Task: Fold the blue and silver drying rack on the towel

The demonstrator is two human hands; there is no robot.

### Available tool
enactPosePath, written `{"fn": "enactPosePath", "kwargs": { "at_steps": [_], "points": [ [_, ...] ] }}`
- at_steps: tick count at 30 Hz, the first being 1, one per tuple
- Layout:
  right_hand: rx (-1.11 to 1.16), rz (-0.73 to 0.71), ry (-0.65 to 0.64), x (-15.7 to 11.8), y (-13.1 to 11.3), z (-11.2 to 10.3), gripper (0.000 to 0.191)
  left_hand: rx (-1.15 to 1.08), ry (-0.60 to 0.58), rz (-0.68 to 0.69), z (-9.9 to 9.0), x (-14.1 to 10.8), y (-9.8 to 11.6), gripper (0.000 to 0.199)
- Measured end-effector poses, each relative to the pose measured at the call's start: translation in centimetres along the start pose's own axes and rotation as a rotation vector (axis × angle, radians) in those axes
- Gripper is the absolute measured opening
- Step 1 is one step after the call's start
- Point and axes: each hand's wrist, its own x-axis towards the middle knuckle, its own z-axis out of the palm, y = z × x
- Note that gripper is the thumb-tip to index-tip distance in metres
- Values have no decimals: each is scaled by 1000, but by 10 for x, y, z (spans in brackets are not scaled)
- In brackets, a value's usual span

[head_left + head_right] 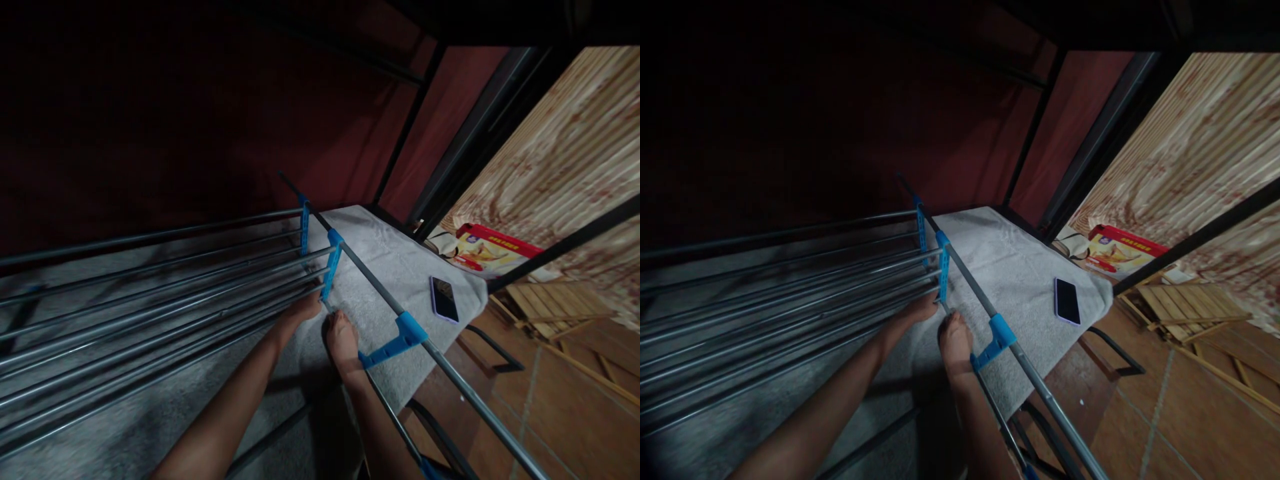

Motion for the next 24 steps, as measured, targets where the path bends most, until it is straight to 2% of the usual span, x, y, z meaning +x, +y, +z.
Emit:
{"fn": "enactPosePath", "kwargs": {
  "at_steps": [8,16,24],
  "points": [
    [84,8,0,4,1,-1,23,117,-25,-87,3,-4,4,45],
    [143,7,-30,10,6,2,27,138,-41,-65,4,-3,5,49],
    [26,-33,31,11,8,6,22,202,31,-86,2,-5,10,53]
  ]
}}
